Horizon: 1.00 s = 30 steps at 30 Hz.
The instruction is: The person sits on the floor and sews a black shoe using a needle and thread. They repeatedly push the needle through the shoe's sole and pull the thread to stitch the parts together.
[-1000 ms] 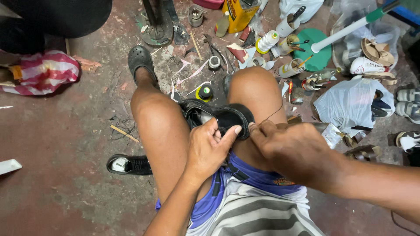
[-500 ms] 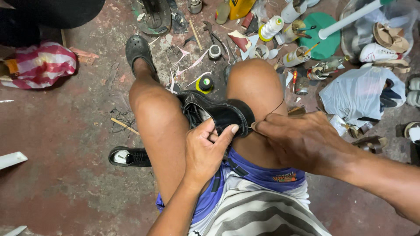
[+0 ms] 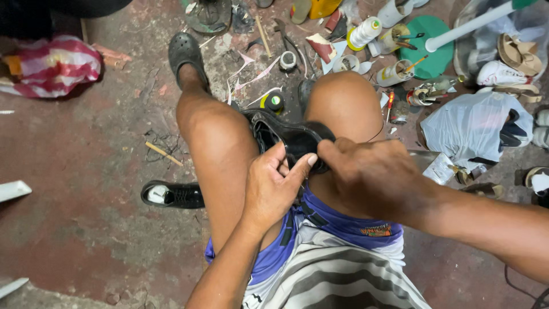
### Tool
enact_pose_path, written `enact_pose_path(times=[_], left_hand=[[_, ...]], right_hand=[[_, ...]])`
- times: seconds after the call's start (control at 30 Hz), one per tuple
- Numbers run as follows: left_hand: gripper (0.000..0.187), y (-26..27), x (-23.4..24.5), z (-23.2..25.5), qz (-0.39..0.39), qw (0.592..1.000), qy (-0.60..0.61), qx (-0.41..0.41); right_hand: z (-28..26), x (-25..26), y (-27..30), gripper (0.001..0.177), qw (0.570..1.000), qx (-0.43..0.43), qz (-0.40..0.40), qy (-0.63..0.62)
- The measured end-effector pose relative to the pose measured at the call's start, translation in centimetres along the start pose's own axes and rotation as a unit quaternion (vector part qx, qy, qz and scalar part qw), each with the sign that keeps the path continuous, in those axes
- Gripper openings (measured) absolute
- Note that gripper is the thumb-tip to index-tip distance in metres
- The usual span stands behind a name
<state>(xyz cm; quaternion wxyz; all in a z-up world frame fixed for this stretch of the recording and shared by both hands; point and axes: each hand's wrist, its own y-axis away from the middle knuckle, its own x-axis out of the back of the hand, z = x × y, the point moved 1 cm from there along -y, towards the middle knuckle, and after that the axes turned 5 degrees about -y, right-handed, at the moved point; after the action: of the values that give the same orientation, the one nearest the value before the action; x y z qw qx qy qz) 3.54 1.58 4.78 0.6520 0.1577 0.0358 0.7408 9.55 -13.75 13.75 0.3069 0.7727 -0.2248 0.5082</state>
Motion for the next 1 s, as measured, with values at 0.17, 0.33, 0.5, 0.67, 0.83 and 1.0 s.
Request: enact_pose_path(times=[0.17, 0.33, 0.5, 0.67, 0.83, 1.0], left_hand=[[0.015, 4.6, 3.0, -0.1, 0.152, 0.98, -0.012, -0.13], [0.008, 8.3, 9.1, 1.3, 0.316, 0.93, -0.188, -0.025], [0.017, 7.8, 7.5, 3.8, 0.28, 0.912, -0.269, -0.133], [0.025, 3.1, 1.4, 3.6, -0.009, 0.96, -0.236, -0.15], [0.017, 2.0, 1.6, 1.7, -0.075, 0.968, -0.183, -0.152], [0.016, 3.4, 3.3, -1.2, -0.009, 0.952, 0.304, -0.039]], right_hand=[[2.4, 0.2, 0.8, 0.017, 0.996, -0.052, -0.072, 0.024], [4.1, 0.9, 2.4, 0.022, 0.994, -0.089, -0.023, -0.061], [4.3, 0.6, 2.9, 0.022, 0.992, -0.108, -0.032, -0.048], [4.4, 0.2, 2.9, 0.021, 0.996, -0.051, 0.021, -0.067], [4.7, -0.2, 3.2, 0.02, 0.995, -0.054, 0.025, -0.077], [4.5, -0.3, 2.7, 0.018, 0.993, -0.021, 0.038, -0.11]])
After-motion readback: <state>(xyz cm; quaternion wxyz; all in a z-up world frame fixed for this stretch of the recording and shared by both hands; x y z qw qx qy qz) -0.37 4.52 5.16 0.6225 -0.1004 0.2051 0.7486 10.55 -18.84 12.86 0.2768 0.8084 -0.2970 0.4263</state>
